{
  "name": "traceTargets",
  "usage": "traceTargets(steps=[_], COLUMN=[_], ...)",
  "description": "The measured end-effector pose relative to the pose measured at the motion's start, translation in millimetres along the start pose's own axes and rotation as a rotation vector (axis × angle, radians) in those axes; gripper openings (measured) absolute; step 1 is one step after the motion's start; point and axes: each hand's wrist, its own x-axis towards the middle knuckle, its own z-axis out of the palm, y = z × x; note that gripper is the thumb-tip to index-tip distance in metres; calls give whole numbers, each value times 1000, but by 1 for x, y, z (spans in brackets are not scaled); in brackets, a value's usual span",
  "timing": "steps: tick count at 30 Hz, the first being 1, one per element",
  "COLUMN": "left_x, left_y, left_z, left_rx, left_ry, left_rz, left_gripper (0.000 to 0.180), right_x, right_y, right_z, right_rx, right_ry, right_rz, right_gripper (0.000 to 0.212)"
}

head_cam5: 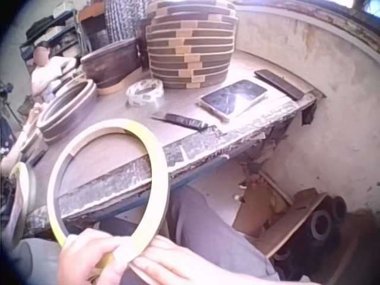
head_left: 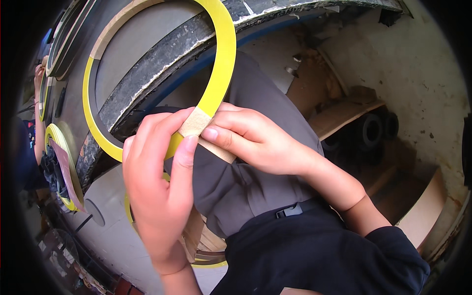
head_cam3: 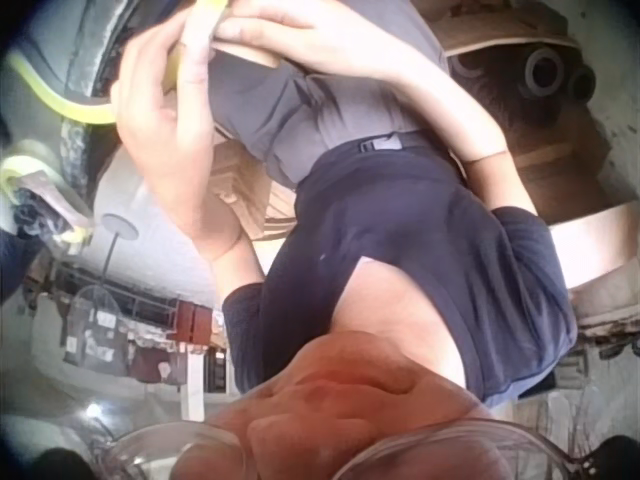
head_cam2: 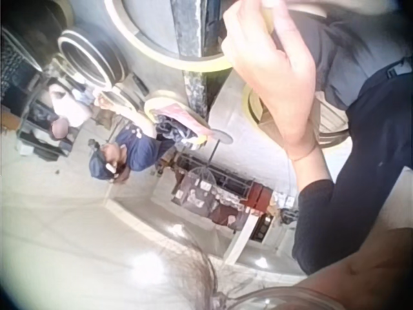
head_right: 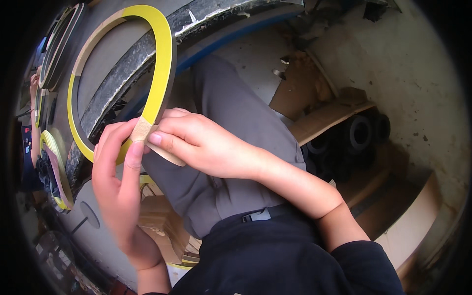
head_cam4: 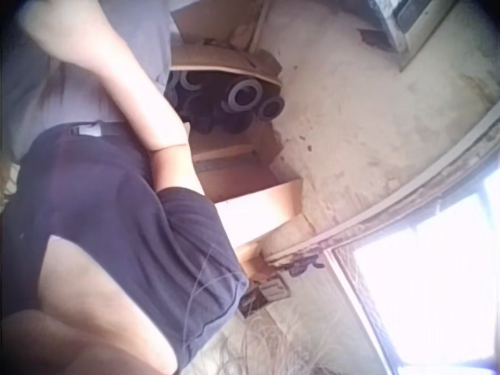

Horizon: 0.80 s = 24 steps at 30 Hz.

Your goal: Applying wood-patterned finishing tape around yellow circular frames.

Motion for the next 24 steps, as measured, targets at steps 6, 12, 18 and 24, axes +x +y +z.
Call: traceTargets(steps=[6, 12, 18, 24], left_x=[42, 52, 59, 61], left_y=[4, -12, -13, -11], left_z=[-23, -21, -19, -21], left_rx=[-396, -606, -650, -679], left_ry=[-398, -571, -548, -533], left_rz=[-280, -454, -440, -445], left_gripper=[22, 23, 24, 22], right_x=[0, -4, -6, -5], right_y=[2, -3, -7, -14], right_z=[-3, 5, 13, 18], right_rx=[-17, -23, -204, -491], right_ry=[32, 117, 285, 418], right_rz=[-45, -33, -42, -169], right_gripper=[29, 27, 17, 5])
